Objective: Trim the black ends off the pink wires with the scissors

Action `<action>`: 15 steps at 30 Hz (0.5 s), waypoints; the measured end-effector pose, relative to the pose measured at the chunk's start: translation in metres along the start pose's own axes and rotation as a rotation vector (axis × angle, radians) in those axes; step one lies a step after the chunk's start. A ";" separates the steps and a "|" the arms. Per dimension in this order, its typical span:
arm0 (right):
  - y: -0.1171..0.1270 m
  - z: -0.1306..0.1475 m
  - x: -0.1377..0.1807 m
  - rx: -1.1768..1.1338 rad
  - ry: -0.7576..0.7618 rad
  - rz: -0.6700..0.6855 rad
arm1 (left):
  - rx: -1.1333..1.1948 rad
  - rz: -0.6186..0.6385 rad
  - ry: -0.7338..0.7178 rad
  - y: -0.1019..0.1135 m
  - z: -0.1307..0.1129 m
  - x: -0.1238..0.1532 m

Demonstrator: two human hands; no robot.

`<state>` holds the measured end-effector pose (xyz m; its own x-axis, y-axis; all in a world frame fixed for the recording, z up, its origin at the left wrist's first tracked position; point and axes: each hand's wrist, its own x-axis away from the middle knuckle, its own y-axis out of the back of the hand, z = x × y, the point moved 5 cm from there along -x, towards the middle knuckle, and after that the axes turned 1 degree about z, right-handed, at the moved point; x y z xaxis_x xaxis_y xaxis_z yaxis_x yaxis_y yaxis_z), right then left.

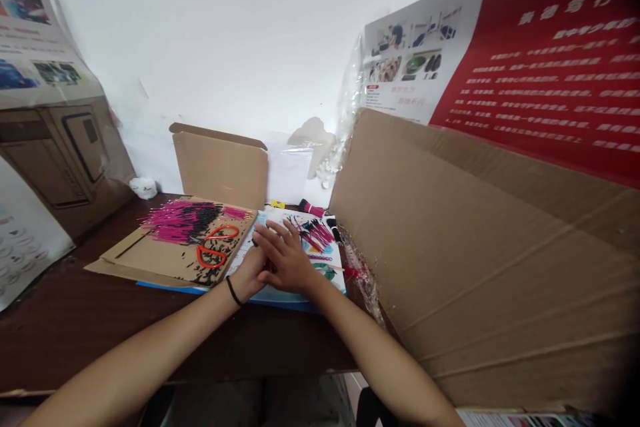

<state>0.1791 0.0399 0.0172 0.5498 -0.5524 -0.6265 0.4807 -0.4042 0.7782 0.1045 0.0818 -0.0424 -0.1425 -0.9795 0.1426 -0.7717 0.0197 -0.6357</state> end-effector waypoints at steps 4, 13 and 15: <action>0.026 -0.065 0.013 0.091 -0.618 -0.062 | 0.109 0.005 0.160 -0.008 -0.008 0.006; 0.006 -0.102 0.043 0.215 -0.958 0.441 | 0.156 -0.129 0.201 0.002 -0.008 -0.001; 0.004 -0.102 0.043 0.185 -0.986 0.425 | 0.157 -0.128 0.187 0.004 -0.010 -0.004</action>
<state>0.2745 0.0885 -0.0110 -0.1830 -0.9814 -0.0583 0.2254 -0.0996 0.9691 0.0960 0.0879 -0.0375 -0.1732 -0.9174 0.3582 -0.6877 -0.1478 -0.7108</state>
